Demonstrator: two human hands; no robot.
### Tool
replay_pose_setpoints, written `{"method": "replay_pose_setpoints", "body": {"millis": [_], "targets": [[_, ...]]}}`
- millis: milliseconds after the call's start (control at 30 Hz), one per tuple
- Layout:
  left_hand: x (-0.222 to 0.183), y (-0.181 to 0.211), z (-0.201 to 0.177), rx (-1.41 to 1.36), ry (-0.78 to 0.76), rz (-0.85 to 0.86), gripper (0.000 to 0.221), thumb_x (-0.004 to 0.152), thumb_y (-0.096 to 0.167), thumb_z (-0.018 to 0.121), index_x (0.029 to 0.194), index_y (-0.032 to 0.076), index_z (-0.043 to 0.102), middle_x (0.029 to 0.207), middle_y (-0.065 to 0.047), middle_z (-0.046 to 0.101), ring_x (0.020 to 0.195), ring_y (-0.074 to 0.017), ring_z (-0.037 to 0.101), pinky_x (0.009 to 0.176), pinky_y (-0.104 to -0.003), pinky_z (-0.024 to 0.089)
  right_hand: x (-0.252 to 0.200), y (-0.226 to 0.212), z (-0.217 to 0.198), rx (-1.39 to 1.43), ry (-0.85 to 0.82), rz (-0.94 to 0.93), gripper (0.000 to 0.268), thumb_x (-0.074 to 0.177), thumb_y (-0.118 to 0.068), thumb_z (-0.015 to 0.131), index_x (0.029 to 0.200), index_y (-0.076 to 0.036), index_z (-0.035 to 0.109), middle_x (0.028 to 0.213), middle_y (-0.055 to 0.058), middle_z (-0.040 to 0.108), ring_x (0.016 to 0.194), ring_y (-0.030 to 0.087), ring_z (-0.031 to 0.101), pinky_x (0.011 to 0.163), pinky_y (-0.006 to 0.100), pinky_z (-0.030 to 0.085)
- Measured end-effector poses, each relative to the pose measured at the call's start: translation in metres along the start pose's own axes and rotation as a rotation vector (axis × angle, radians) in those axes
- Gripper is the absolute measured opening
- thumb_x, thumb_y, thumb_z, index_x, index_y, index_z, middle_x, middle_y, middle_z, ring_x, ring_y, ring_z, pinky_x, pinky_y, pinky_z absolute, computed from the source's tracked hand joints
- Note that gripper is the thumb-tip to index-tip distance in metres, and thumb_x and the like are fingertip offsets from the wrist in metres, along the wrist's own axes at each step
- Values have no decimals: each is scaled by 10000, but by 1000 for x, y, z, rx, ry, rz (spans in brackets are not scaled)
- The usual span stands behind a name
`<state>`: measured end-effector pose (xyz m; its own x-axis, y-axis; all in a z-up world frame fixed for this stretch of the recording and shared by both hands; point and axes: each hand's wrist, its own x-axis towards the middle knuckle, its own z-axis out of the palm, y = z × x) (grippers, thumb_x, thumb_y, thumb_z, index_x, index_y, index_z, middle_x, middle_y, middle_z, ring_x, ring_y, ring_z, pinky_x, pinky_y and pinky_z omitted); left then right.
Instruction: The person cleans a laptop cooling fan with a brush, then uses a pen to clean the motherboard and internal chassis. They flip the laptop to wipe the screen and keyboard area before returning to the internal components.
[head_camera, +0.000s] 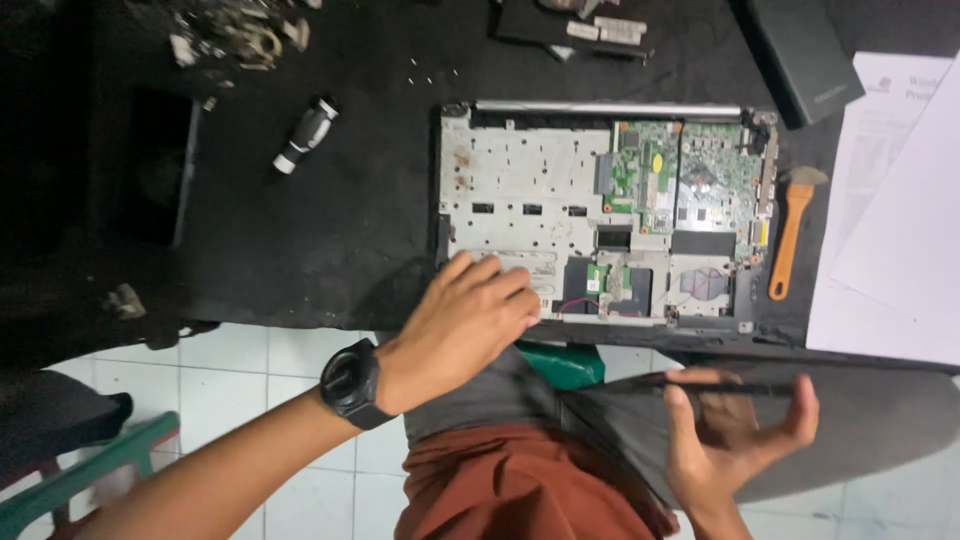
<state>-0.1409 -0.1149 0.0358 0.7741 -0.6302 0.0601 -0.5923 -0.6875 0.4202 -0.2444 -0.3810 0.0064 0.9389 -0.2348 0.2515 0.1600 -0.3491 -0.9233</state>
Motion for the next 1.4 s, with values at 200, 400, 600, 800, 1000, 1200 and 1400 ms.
{"method": "replay_pose_setpoints", "body": {"millis": [200, 400, 600, 800, 1000, 1200, 1400], "targets": [[8, -2, 15, 168, -212, 60, 96, 944, 43, 676, 1014, 108, 684, 995, -46, 663, 888, -270, 605, 871, -425, 434, -34, 11, -18, -168, 92, 37, 906, 911, 160, 673, 1563, -153, 127, 897, 297, 633, 743, 356, 645, 874, 460, 538], [7, -5, 11, 196, -286, 110, 582, 638, -206, 728, 1133, 79, 618, 1032, -79, 637, 878, -296, 633, 861, -434, 484, -62, 52, -31, -200, 232, 176, 886, 900, 189, 706, 1570, -52, 178, 1000, 318, 626, 825, 377, 663, 965, 447, 542], [5, -3, 11, 236, -273, 110, 574, 616, -218, 737, 1090, 79, 610, 1066, -91, 622, 877, -291, 634, 799, -406, 492, -59, 74, -36, -200, 168, 75, 839, 934, 171, 673, 1551, -106, 177, 984, 357, 623, 810, 393, 653, 866, 479, 566], [6, -1, 8, 226, -264, 107, 490, 671, -230, 667, 1065, 50, 588, 1038, -130, 595, 877, -306, 588, 694, -429, 526, -59, 84, -38, -221, 129, 98, 803, 945, 135, 664, 1539, -107, 181, 968, 345, 633, 751, 371, 655, 779, 444, 572], [7, 3, 7, 158, -314, 49, 557, 638, -288, 602, 1117, -3, 578, 1073, -172, 577, 926, -329, 577, 758, -473, 546, -63, 92, -39, -218, 123, 108, 808, 941, 126, 667, 1549, -107, 188, 973, 359, 625, 803, 407, 666, 854, 496, 576], [8, 5, 4, 147, -337, 38, 619, 587, -330, 601, 1123, -23, 587, 1089, -188, 577, 919, -335, 586, 741, -478, 559, -62, 89, -38, -205, 135, 148, 795, 950, 134, 660, 1549, -114, 198, 972, 358, 623, 801, 387, 664, 842, 488, 592], [8, 6, 10, 225, -299, 77, 602, 536, -290, 656, 1066, -9, 605, 1029, -159, 597, 902, -307, 588, 754, -440, 548, -61, 85, -37, -230, 168, 199, 791, 944, 119, 688, 1548, -83, 219, 1018, 353, 637, 831, 387, 680, 868, 460, 586]]}}
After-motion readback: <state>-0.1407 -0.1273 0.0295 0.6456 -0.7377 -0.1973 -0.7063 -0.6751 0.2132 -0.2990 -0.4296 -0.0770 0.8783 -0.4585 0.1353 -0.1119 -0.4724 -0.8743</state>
